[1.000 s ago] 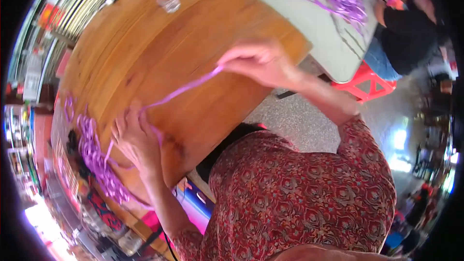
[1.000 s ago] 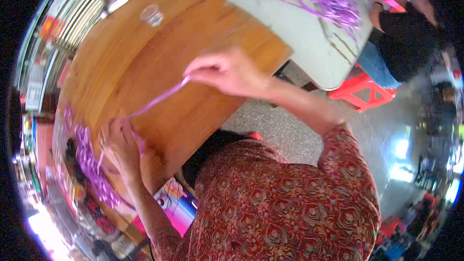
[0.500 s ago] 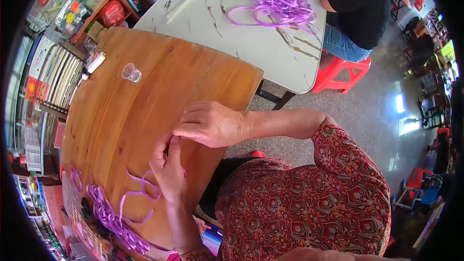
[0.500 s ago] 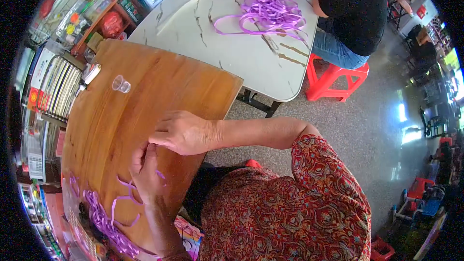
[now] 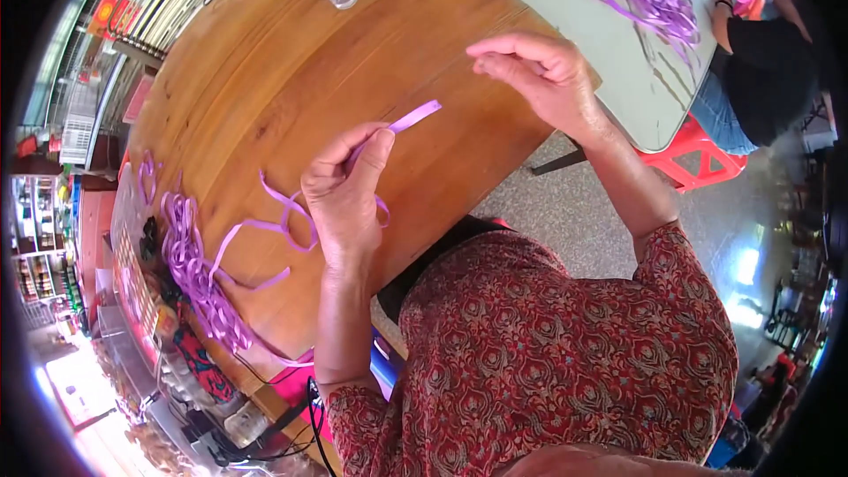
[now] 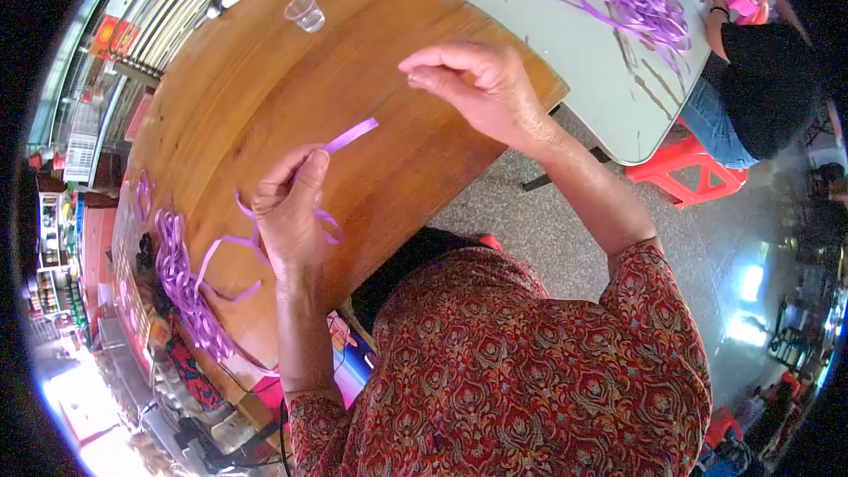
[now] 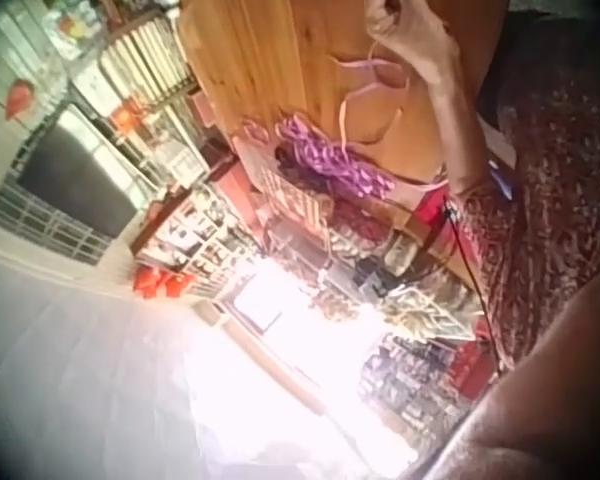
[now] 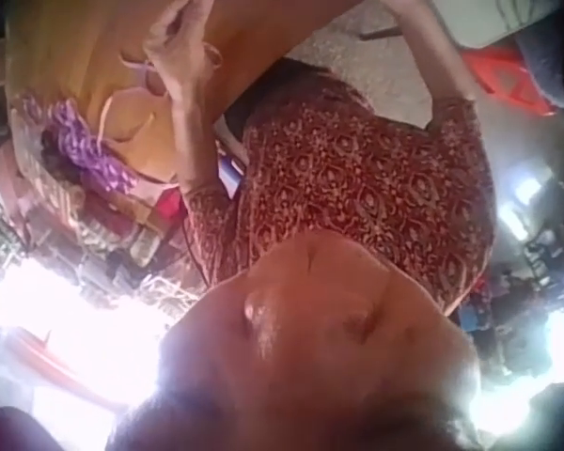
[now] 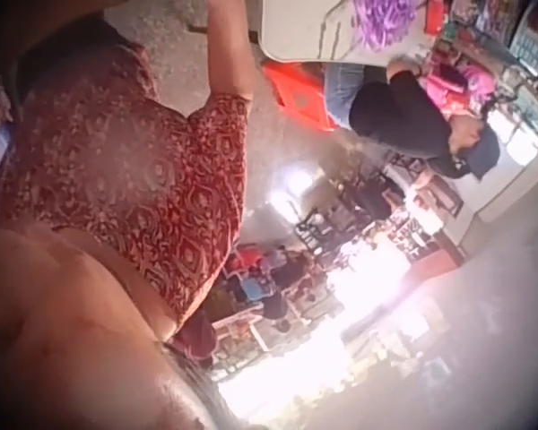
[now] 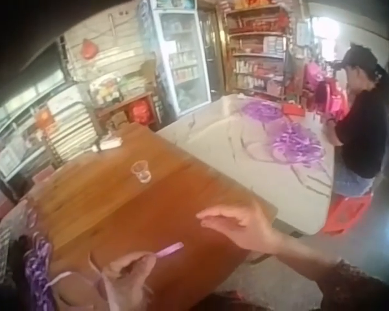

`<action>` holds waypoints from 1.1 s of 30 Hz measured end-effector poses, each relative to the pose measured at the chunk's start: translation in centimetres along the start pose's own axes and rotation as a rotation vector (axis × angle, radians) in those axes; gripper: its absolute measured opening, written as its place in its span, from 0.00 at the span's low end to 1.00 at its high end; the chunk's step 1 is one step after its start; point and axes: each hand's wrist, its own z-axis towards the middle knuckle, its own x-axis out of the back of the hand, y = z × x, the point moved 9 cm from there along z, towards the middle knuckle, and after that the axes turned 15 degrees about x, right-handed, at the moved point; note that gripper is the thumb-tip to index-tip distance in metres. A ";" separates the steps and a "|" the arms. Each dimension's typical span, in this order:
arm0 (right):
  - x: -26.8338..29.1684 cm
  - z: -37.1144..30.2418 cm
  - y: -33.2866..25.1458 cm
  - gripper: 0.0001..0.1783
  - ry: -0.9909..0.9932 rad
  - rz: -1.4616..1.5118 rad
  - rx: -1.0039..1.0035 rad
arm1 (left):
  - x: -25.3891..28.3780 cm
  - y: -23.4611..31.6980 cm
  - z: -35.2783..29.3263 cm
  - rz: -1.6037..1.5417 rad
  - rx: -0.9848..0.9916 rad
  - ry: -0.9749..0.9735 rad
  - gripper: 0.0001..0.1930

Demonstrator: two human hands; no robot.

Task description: The person picks up a purple ribbon and ties a series of knots along its length by hand. After completing the knots, the person pulls the ribbon taut and places it back onto the wooden table.

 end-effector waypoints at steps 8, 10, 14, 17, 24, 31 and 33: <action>-5.7 0.2 -5.1 0.17 -0.260 -0.462 0.535 | 0.4 -1.1 -0.2 -0.105 0.065 -0.009 0.06; -6.2 -0.1 -5.0 0.17 -0.265 -0.426 0.528 | 0.4 -1.1 -0.3 -0.093 0.071 -0.007 0.06; -6.5 -0.3 -4.8 0.14 -0.262 -0.351 0.520 | 0.4 -1.0 -0.5 -0.084 0.062 -0.014 0.06; -6.5 -0.4 -4.7 0.11 -0.268 -0.363 0.511 | 0.7 -0.9 -0.7 -0.013 0.062 0.025 0.05; -6.0 -0.4 -5.2 0.07 -0.322 -0.316 0.442 | 0.3 -0.1 -0.6 0.089 -0.012 0.058 0.04; -9.5 -3.3 0.2 0.07 -0.194 0.864 -0.404 | -1.4 -1.3 0.0 -0.161 -0.004 -0.105 0.08; -10.0 -3.1 0.0 0.09 -0.113 1.031 -0.424 | -1.4 -1.4 -0.1 -0.226 -0.013 -0.097 0.08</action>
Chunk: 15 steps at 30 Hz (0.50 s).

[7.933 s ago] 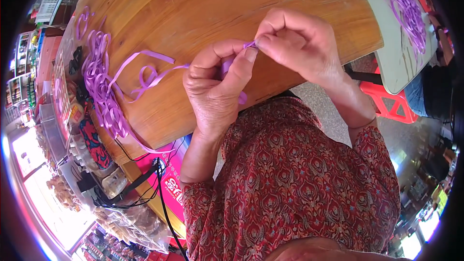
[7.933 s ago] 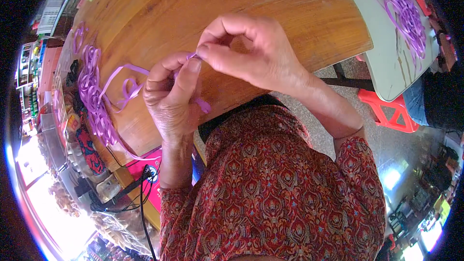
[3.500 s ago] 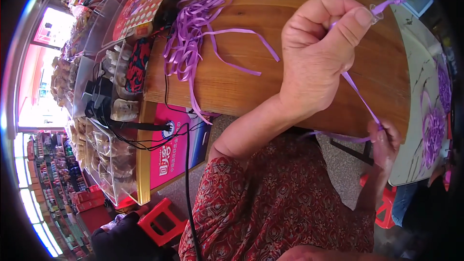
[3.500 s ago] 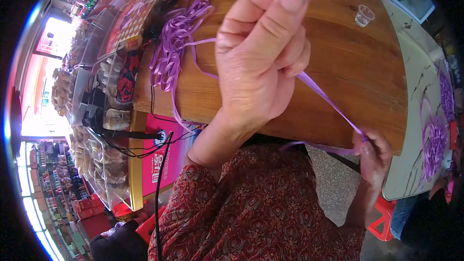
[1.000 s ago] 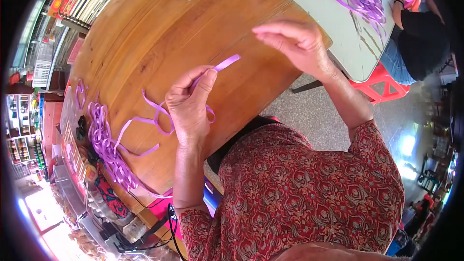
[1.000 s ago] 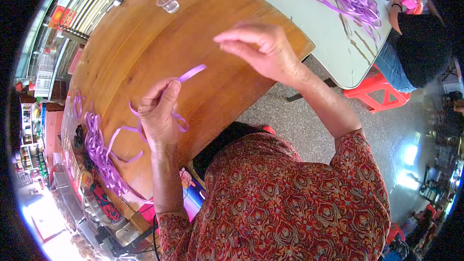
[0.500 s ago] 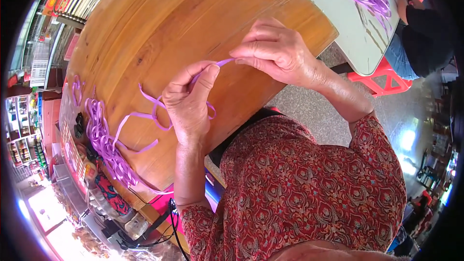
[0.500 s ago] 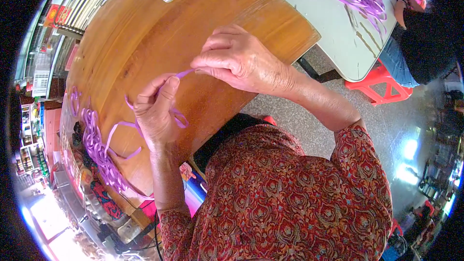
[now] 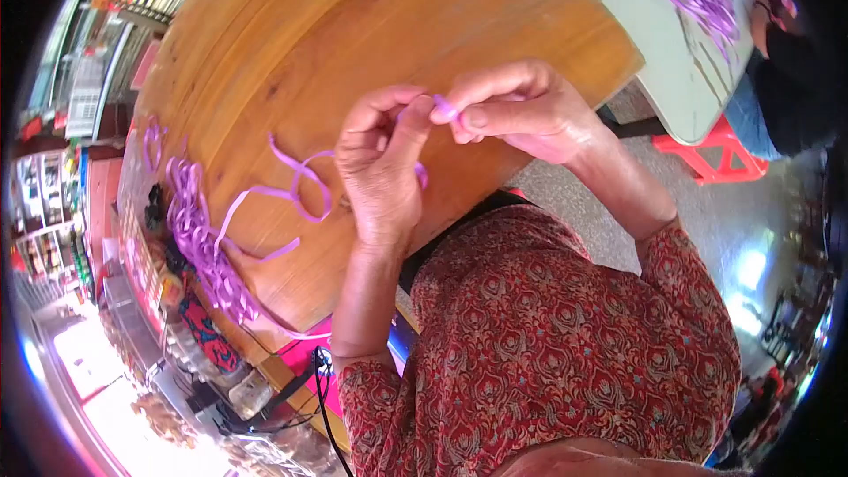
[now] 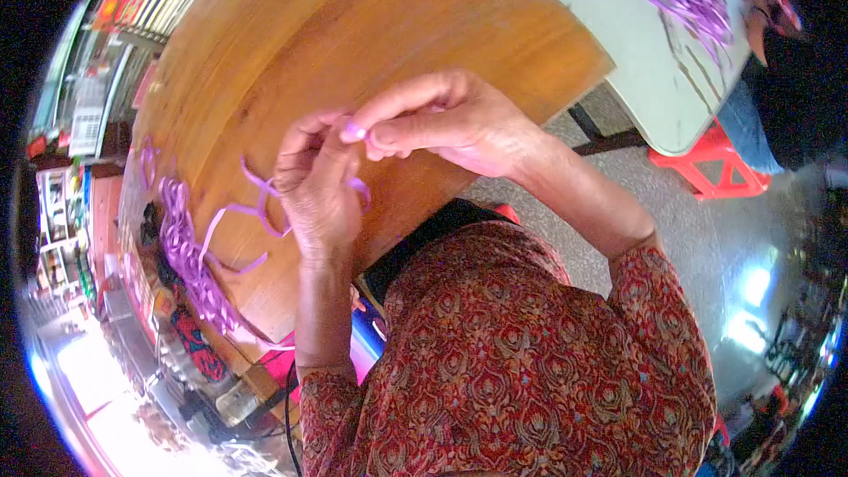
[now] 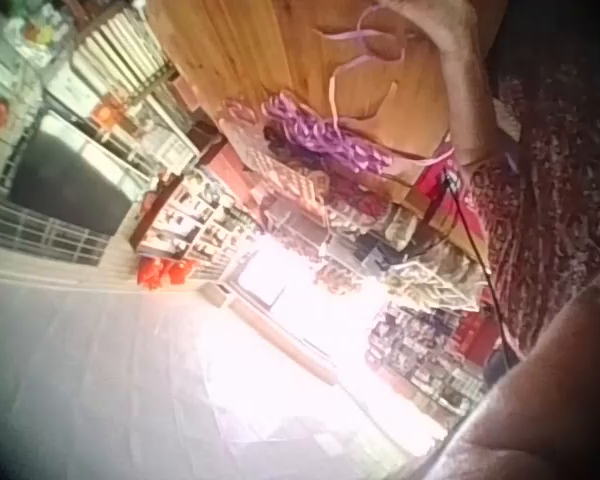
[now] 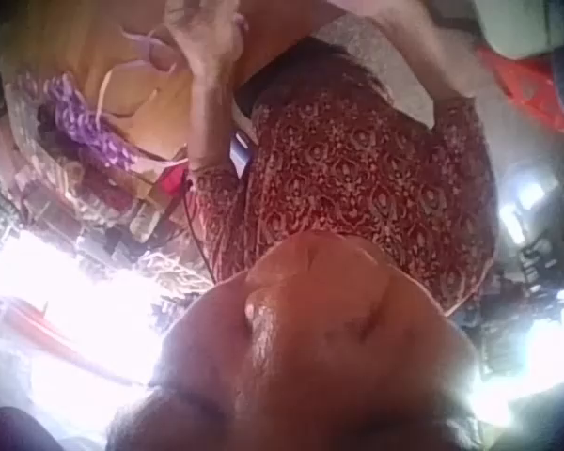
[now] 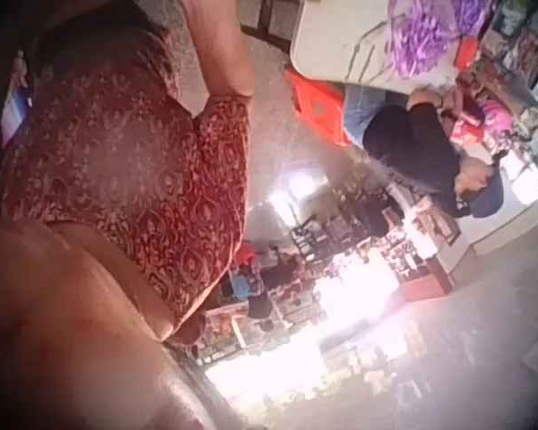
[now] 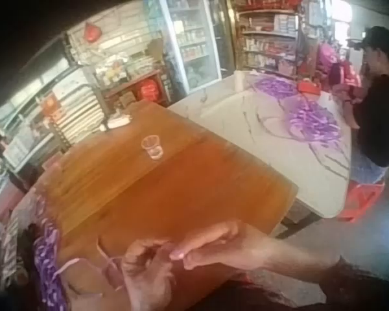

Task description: The person picks up a purple ribbon and ties a series of knots along its length by hand. After completing the knots, the person pulls the ribbon taut and places it back onto the wooden table.

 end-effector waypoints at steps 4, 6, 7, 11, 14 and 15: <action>0.5 0.4 -0.5 0.13 0.100 -0.199 0.103 | 0.2 0.1 -0.5 0.050 -0.074 0.063 0.07; 0.3 0.3 -0.7 0.13 0.104 -0.376 0.176 | -0.1 -0.2 -0.8 0.001 -0.130 0.033 0.06; -0.1 0.3 -1.4 0.13 0.058 -0.636 0.260 | 0.0 -0.3 -0.9 0.000 -0.164 0.046 0.05; -1.8 -0.2 -3.0 0.13 -0.067 -0.910 0.380 | 0.0 -2.0 -0.4 -0.112 -0.029 0.009 0.05; -0.6 0.1 -2.8 0.12 0.042 -0.860 0.326 | 0.4 -1.2 -0.7 -0.134 -0.062 0.030 0.05; 0.7 0.1 -1.8 0.10 0.115 -0.472 0.207 | 0.6 -1.2 -0.7 -0.135 -0.067 0.030 0.05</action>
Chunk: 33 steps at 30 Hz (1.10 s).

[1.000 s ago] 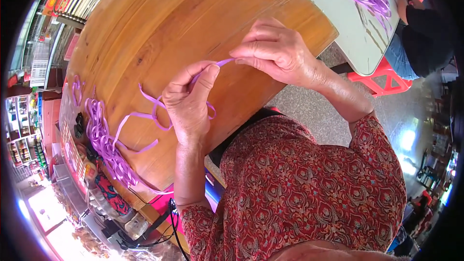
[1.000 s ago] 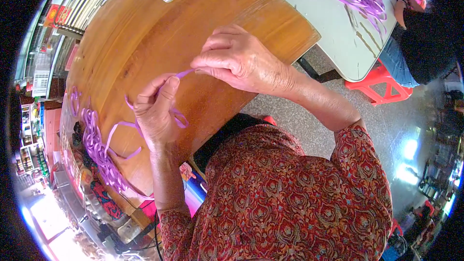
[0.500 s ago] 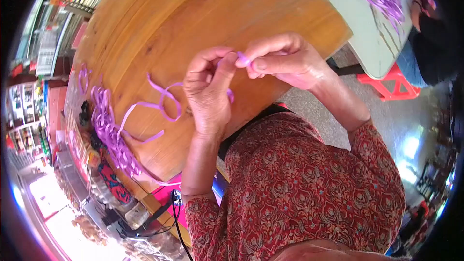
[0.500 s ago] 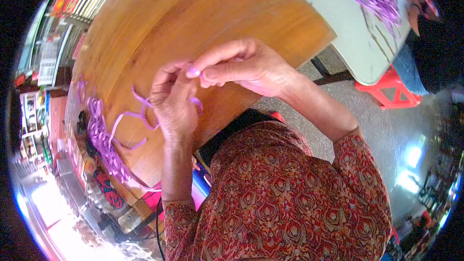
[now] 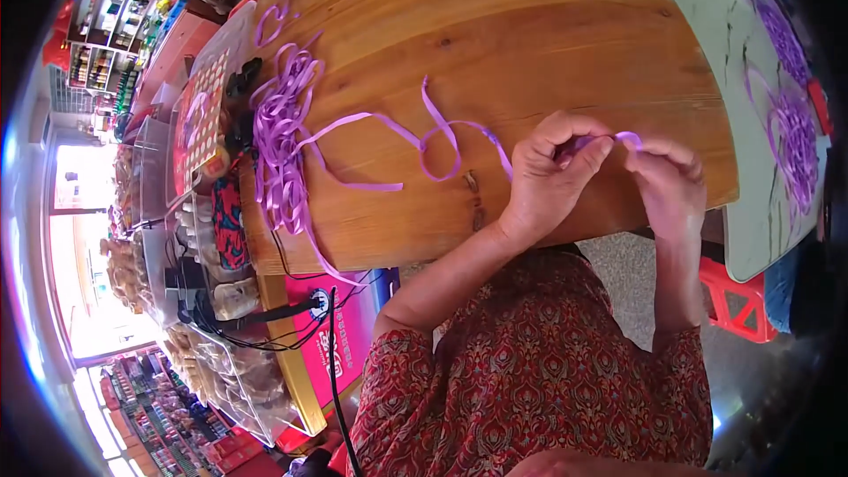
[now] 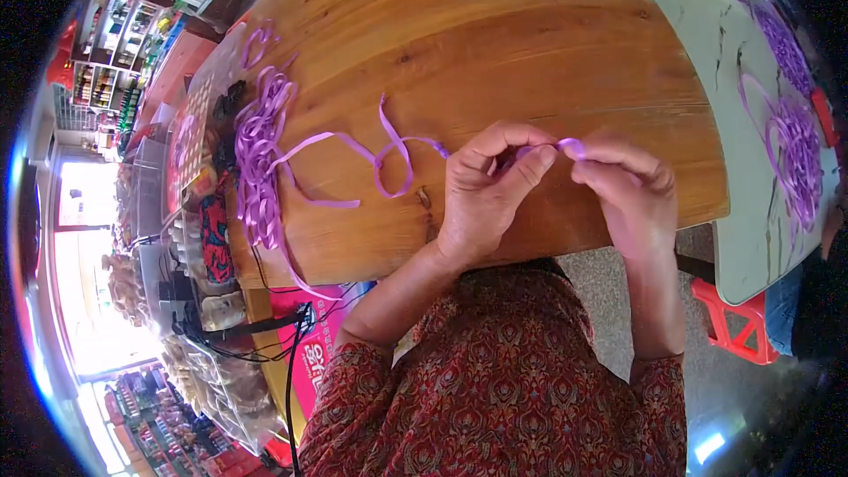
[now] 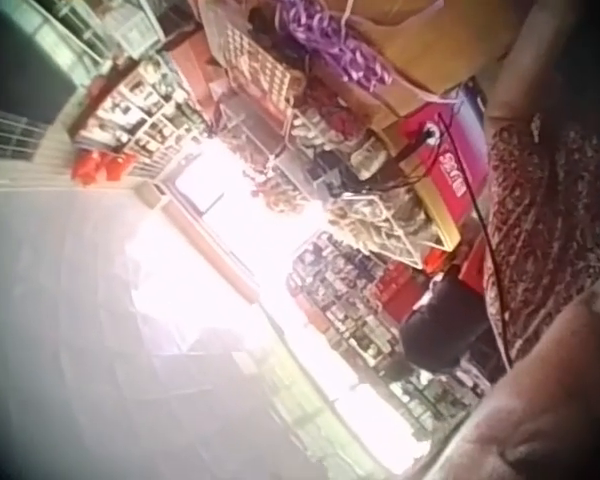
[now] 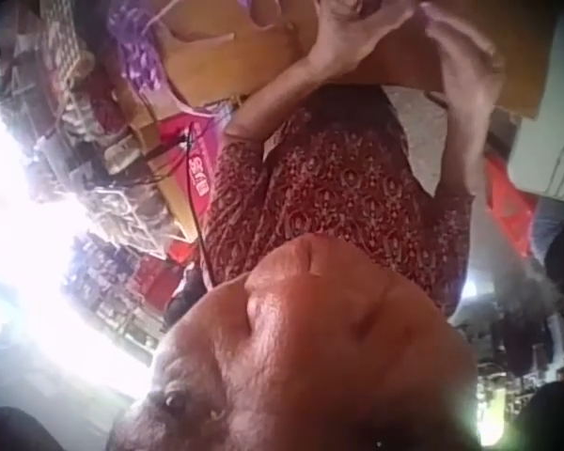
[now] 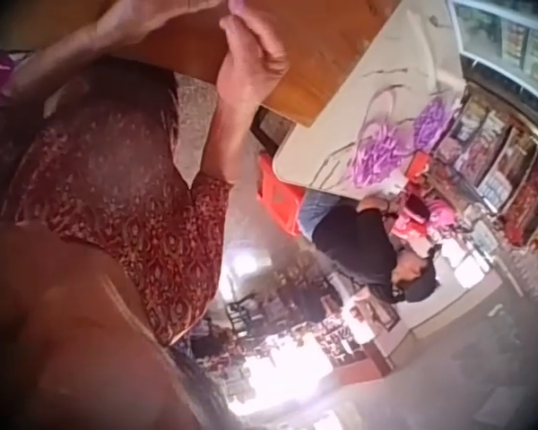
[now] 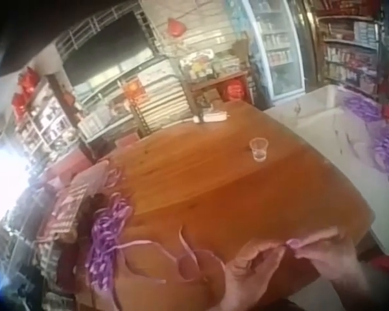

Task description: The person picks up a purple ribbon and ties a series of knots along its length by hand. After completing the knots, the person pulls the ribbon taut and places it back onto the wooden table.

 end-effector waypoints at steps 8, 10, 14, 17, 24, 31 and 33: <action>-2.5 -1.7 3.0 0.04 -0.041 0.575 -0.345 | 0.5 0.2 0.3 0.154 -0.042 -0.011 0.04; -1.9 -1.3 3.1 0.05 0.021 0.581 -0.308 | 0.2 0.1 0.4 0.013 0.013 -0.038 0.04; -1.6 -0.2 2.8 0.09 0.054 0.564 -0.197 | -1.0 -0.7 0.4 -0.261 0.078 -0.160 0.04; -1.0 -0.4 2.7 0.12 0.107 0.472 -0.147 | -0.1 0.7 -0.5 0.222 -0.134 0.030 0.05; -2.3 0.3 -3.0 0.20 -0.133 -0.649 0.378 | -0.2 -0.3 -0.5 0.177 -0.048 0.071 0.07; -3.5 0.1 -4.3 0.22 -0.182 -0.949 0.577 | -0.2 -0.9 -0.6 0.035 -0.064 0.067 0.05; -3.5 0.0 -4.3 0.18 -0.198 -0.860 0.582 | -0.2 0.4 -1.1 0.166 -0.115 0.110 0.05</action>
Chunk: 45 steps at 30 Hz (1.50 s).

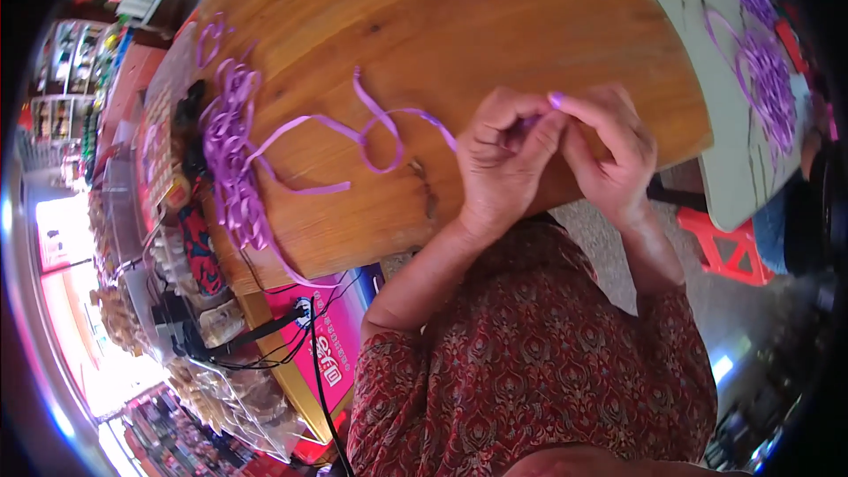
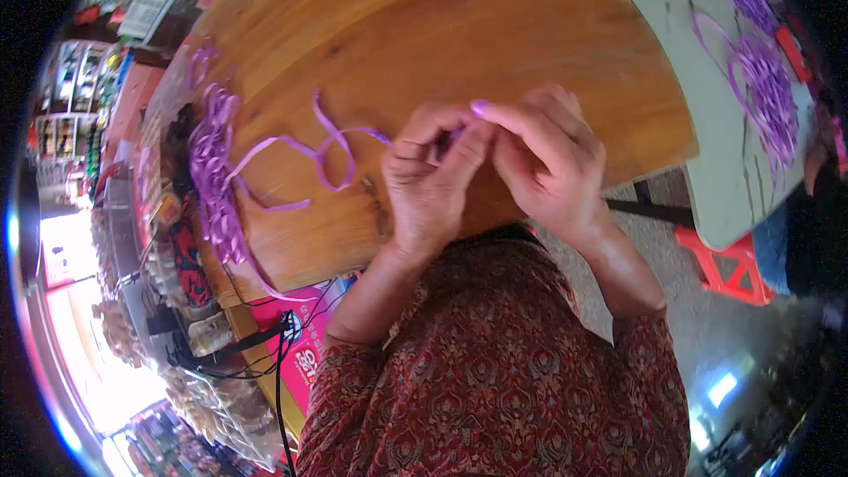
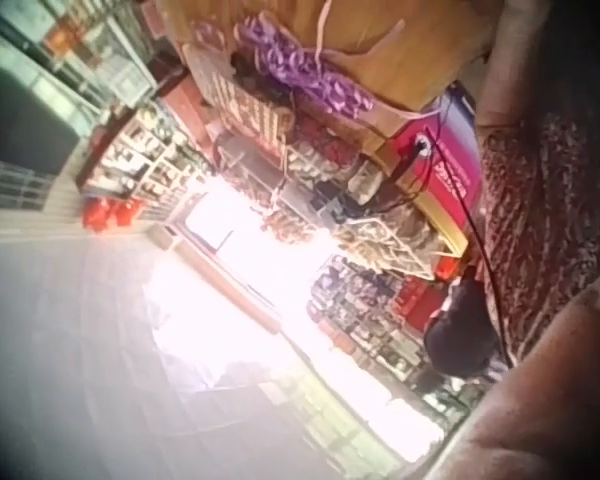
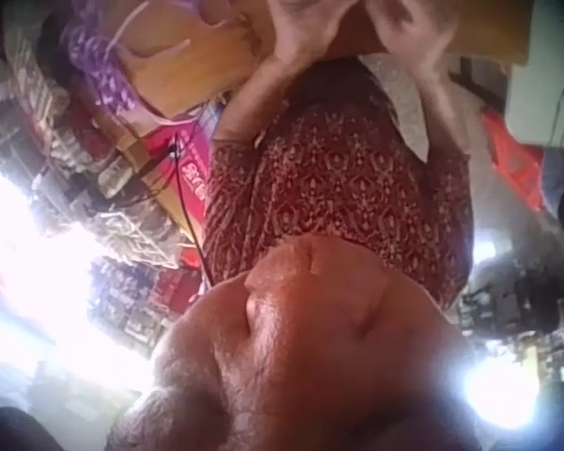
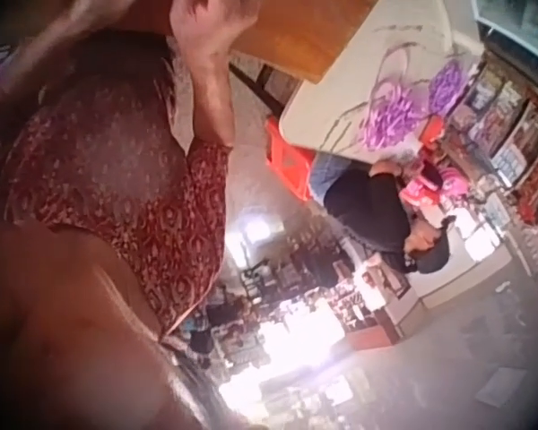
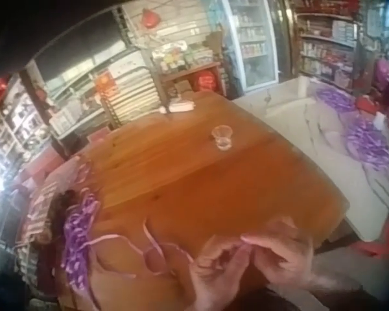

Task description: The person picks up a purple ribbon and ties a series of knots along its length by hand. After completing the knots, the person pulls the ribbon taut and places it back onto the wooden table.

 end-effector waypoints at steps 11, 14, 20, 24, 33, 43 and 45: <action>-1.7 -2.3 3.2 0.19 0.144 0.818 -0.634 | -0.7 -0.7 -0.4 -0.393 0.290 -0.103 0.04; -2.0 -2.0 2.8 0.22 0.138 0.934 -0.643 | -0.8 -0.6 -0.7 -0.497 0.305 -0.180 0.04; -0.5 0.5 0.8 0.27 -0.090 0.466 -0.234 | 0.0 0.8 -1.2 -0.239 0.215 -0.081 0.03; -0.2 2.2 -2.9 0.29 -0.286 -0.082 0.273 | 0.7 1.8 -1.1 0.126 0.151 -0.035 0.03; -0.5 2.9 -4.9 0.24 -0.287 -0.102 0.797 | 1.9 2.0 -0.3 -0.009 0.373 -0.087 0.03; 0.9 6.0 -4.9 0.18 -0.366 -0.077 0.693 | 2.3 1.6 -0.6 0.013 0.425 -0.103 0.04; 0.5 3.9 -5.3 0.18 -0.116 -0.315 1.076 | 2.4 1.6 -0.7 0.014 0.421 -0.081 0.04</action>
